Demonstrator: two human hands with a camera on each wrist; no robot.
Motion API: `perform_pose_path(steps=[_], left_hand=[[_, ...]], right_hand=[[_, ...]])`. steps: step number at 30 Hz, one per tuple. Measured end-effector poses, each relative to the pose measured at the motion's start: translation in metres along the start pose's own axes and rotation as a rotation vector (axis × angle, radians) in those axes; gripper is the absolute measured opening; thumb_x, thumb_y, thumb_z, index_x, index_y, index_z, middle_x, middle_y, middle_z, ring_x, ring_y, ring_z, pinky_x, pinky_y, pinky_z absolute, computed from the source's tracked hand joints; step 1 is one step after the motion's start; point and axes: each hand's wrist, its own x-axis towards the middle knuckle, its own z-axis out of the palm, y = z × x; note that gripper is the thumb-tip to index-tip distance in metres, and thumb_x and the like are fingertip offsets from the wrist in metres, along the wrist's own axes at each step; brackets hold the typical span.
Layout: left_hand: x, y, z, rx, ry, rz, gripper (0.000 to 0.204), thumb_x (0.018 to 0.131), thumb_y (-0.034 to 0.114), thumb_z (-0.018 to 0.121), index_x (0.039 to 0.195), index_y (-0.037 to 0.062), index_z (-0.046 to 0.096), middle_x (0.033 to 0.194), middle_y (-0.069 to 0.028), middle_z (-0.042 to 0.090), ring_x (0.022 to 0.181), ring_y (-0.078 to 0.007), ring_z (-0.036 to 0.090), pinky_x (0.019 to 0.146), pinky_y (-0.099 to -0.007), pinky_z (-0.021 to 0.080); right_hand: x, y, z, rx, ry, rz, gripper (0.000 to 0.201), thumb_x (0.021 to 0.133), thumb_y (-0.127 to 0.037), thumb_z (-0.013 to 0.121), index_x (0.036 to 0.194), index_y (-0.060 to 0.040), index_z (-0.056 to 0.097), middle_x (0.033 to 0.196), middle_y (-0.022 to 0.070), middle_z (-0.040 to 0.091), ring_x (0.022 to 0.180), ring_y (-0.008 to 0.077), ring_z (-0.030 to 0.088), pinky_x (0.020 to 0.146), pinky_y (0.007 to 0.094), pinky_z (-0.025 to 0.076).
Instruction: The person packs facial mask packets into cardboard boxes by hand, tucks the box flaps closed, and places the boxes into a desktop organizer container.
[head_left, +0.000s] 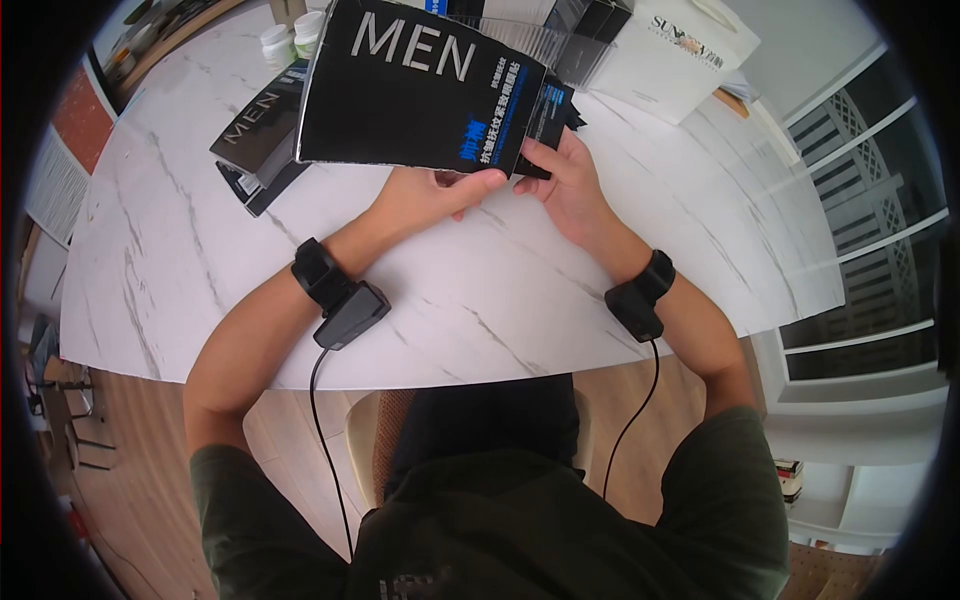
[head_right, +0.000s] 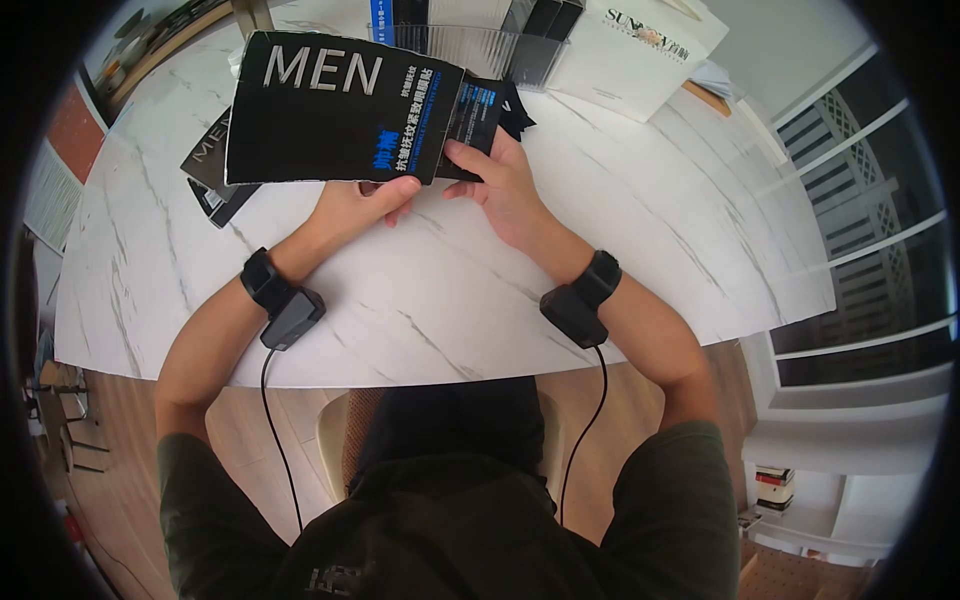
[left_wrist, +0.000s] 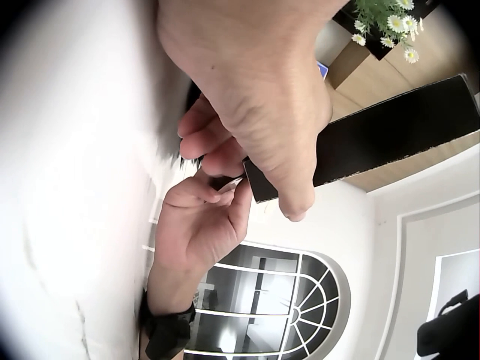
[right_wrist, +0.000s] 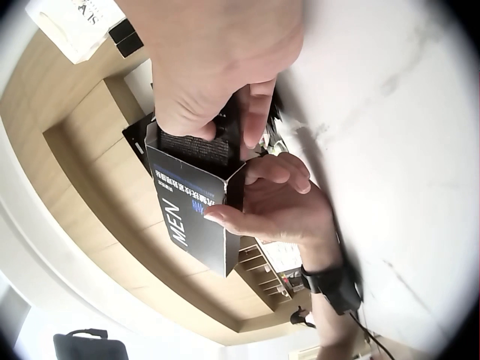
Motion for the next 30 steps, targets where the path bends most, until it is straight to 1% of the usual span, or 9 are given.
perform_pose_path(steps=[3,8,11,14,19,21,22,26,30], left_hand=[[0.000,0.002,0.002,-0.049,-0.035,-0.008,0.028,0.080,0.018,0.069,0.099,0.0007,0.057,0.075,-0.0028,0.059,0.057,-0.0077,0.055,0.042,-0.0212,0.042],[0.001,0.007,0.002,-0.134,-0.012,0.030,0.022,0.084,0.014,0.064,0.097,-0.0009,0.055,0.069,-0.0054,0.059,0.054,-0.0093,0.055,0.041,-0.0221,0.042],[0.004,0.000,-0.005,-0.082,0.162,0.190,0.036,0.092,0.034,0.049,0.093,-0.0020,0.053,0.068,-0.0112,0.059,0.046,-0.0129,0.052,0.044,-0.0249,0.041],[0.006,0.005,-0.008,-0.138,0.358,0.231,0.043,0.092,0.040,0.046,0.093,-0.0030,0.053,0.070,-0.0123,0.059,0.045,-0.0136,0.052,0.045,-0.0251,0.041],[0.011,0.004,-0.016,-0.320,0.487,0.037,0.060,0.092,0.055,0.031,0.091,-0.0018,0.052,0.083,-0.0117,0.059,0.050,-0.0148,0.048,0.046,-0.0278,0.039],[0.015,0.002,-0.019,-0.397,0.553,0.031,0.063,0.092,0.056,0.032,0.084,-0.0023,0.053,0.078,-0.0117,0.058,0.048,-0.0148,0.049,0.045,-0.0276,0.040],[0.017,-0.001,-0.021,-0.472,0.615,0.019,0.066,0.091,0.057,0.032,0.077,-0.0028,0.055,0.072,-0.0117,0.058,0.046,-0.0148,0.051,0.043,-0.0273,0.040],[0.019,-0.001,-0.023,-0.538,0.633,-0.039,0.060,0.091,0.059,0.029,0.095,0.0009,0.046,0.079,-0.0112,0.056,0.048,-0.0154,0.047,0.045,-0.0280,0.038],[0.018,-0.005,-0.027,-0.573,0.626,-0.059,0.058,0.091,0.059,0.029,0.097,0.0032,0.042,0.075,-0.0104,0.056,0.046,-0.0156,0.046,0.044,-0.0279,0.037]], right_hand=[[-0.001,-0.002,0.002,0.018,0.052,0.001,0.024,0.086,-0.018,0.059,0.108,-0.0104,0.051,0.098,0.0013,0.062,0.084,0.0123,0.060,0.059,0.0246,0.048],[-0.002,-0.007,0.004,-0.027,0.064,-0.010,0.020,0.087,-0.018,0.058,0.102,-0.0077,0.050,0.087,0.0047,0.062,0.064,0.0157,0.060,0.049,0.0243,0.041],[0.002,-0.007,-0.001,-0.043,0.123,-0.113,0.020,0.087,-0.018,0.058,0.100,-0.0059,0.050,0.080,0.0043,0.058,0.055,0.0139,0.055,0.047,0.0247,0.039],[0.010,-0.008,-0.008,-0.049,0.237,-0.201,0.020,0.087,-0.018,0.058,0.099,-0.0051,0.049,0.077,0.0034,0.056,0.052,0.0119,0.050,0.045,0.0245,0.037],[0.024,-0.003,-0.033,-0.015,0.221,-0.164,0.018,0.090,-0.020,0.055,0.099,-0.0048,0.049,0.082,0.0043,0.057,0.062,0.0115,0.054,0.053,0.0230,0.042],[0.028,0.000,-0.037,0.067,0.273,0.056,0.020,0.093,-0.022,0.051,0.101,-0.0048,0.048,0.087,0.0059,0.059,0.072,0.0126,0.057,0.062,0.0246,0.047],[0.028,-0.001,-0.035,0.060,0.270,0.053,0.020,0.093,-0.022,0.051,0.101,-0.0048,0.048,0.087,0.0059,0.059,0.072,0.0126,0.057,0.062,0.0246,0.047],[0.025,-0.005,-0.026,0.048,0.300,0.051,0.021,0.095,-0.024,0.046,0.102,-0.0040,0.046,0.093,0.0091,0.060,0.077,0.0135,0.058,0.065,0.0263,0.049],[0.026,0.000,-0.037,0.021,0.257,0.032,0.020,0.096,-0.022,0.046,0.103,-0.0036,0.042,0.097,0.0125,0.061,0.073,0.0124,0.057,0.063,0.0257,0.049]])
